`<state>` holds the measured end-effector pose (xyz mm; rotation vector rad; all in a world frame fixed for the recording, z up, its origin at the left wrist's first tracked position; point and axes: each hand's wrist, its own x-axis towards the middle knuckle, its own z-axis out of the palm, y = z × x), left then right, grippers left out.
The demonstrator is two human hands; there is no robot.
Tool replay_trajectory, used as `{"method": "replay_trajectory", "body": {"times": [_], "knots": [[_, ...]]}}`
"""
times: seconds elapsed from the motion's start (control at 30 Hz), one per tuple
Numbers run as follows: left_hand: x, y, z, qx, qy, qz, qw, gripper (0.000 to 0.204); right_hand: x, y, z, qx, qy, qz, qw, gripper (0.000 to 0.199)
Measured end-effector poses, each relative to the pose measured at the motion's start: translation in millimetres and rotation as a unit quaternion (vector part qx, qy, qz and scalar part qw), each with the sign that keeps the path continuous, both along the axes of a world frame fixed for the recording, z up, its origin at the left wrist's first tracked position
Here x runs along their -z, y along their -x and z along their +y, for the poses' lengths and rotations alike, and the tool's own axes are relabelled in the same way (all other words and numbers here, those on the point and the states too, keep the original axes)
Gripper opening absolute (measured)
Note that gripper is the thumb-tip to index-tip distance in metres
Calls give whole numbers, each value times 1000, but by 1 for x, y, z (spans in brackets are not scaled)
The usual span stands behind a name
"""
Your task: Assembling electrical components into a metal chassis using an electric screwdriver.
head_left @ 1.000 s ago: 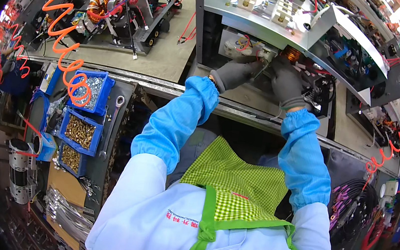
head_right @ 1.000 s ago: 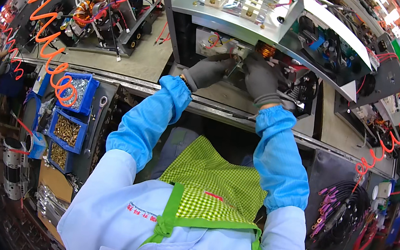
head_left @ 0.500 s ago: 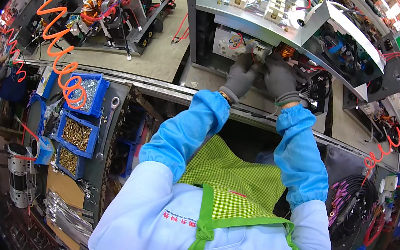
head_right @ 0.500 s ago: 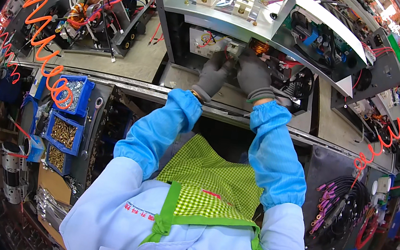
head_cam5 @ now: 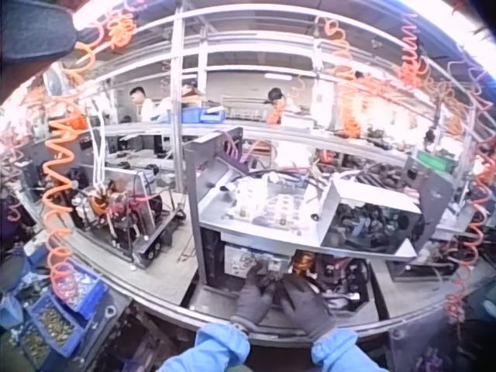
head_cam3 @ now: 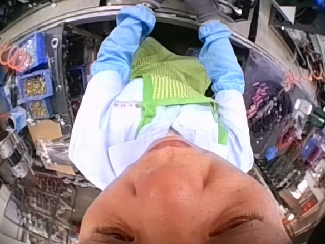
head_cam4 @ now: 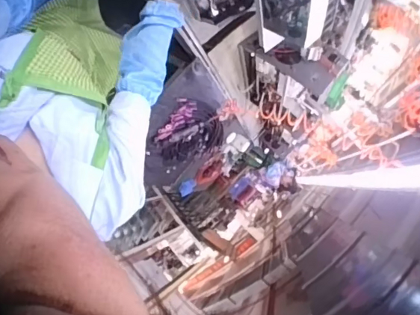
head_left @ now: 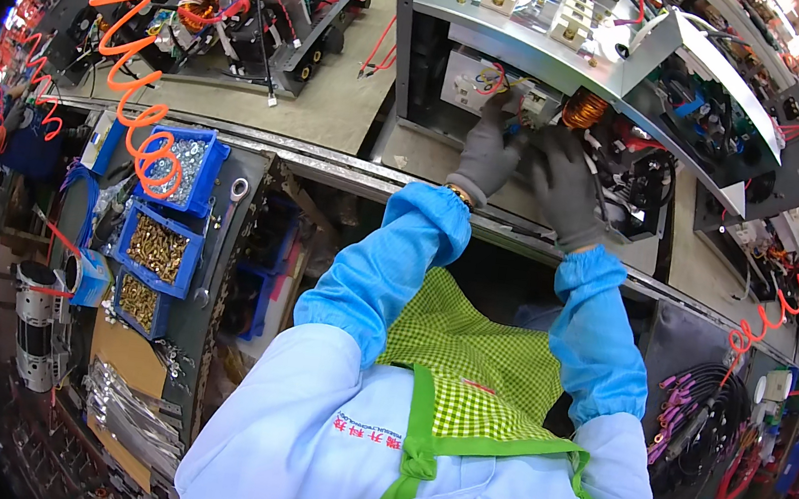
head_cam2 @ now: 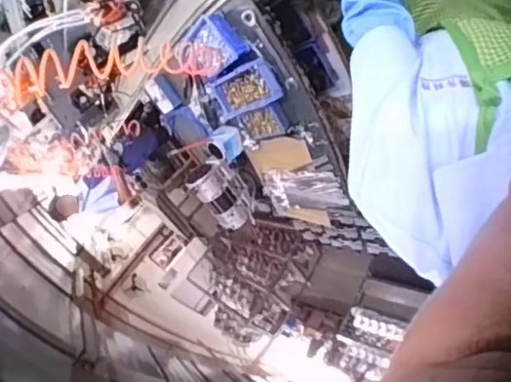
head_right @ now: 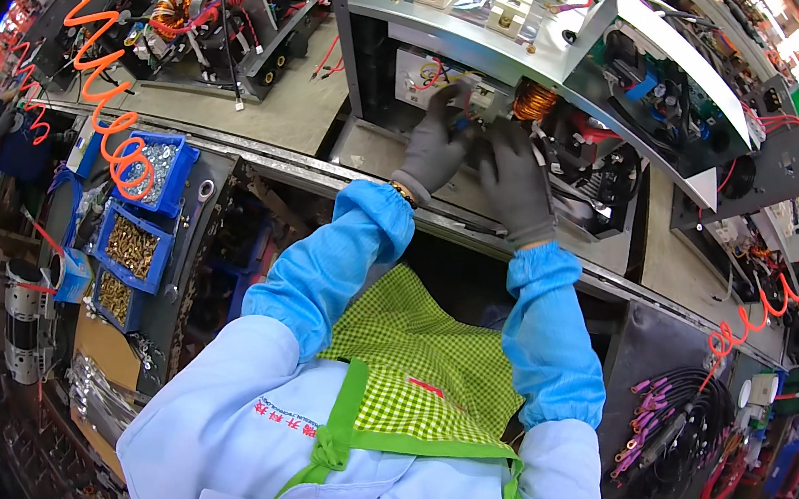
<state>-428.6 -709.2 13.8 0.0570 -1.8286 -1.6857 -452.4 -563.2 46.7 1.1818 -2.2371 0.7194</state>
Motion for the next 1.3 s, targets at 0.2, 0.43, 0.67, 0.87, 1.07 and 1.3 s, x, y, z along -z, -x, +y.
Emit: {"method": "replay_trajectory", "body": {"times": [0.2, 0.43, 0.67, 0.87, 1.07, 1.3], "knots": [[1, 6, -4, -72, 142, 8, 987, 40, 34, -9, 17, 119, 40, -4, 992, 46], [-14, -7, -1, -182, 292, -32, 938, 40, 30, 25, 0, 258, 115, 29, 959, 63], [14, 11, 2, -112, 145, -40, 982, 34, 11, 42, -6, 235, 59, -17, 970, 59], [3, 9, -3, -96, 156, -61, 981, 29, 13, 44, -7, 209, 149, -125, 959, 45], [-5, 12, 0, -105, 283, -143, 942, 29, 13, 45, 2, 155, 146, -55, 975, 51], [25, 27, -9, -157, 362, -21, 919, 43, -34, -25, 74, 78, -157, -214, 961, 58]]}}
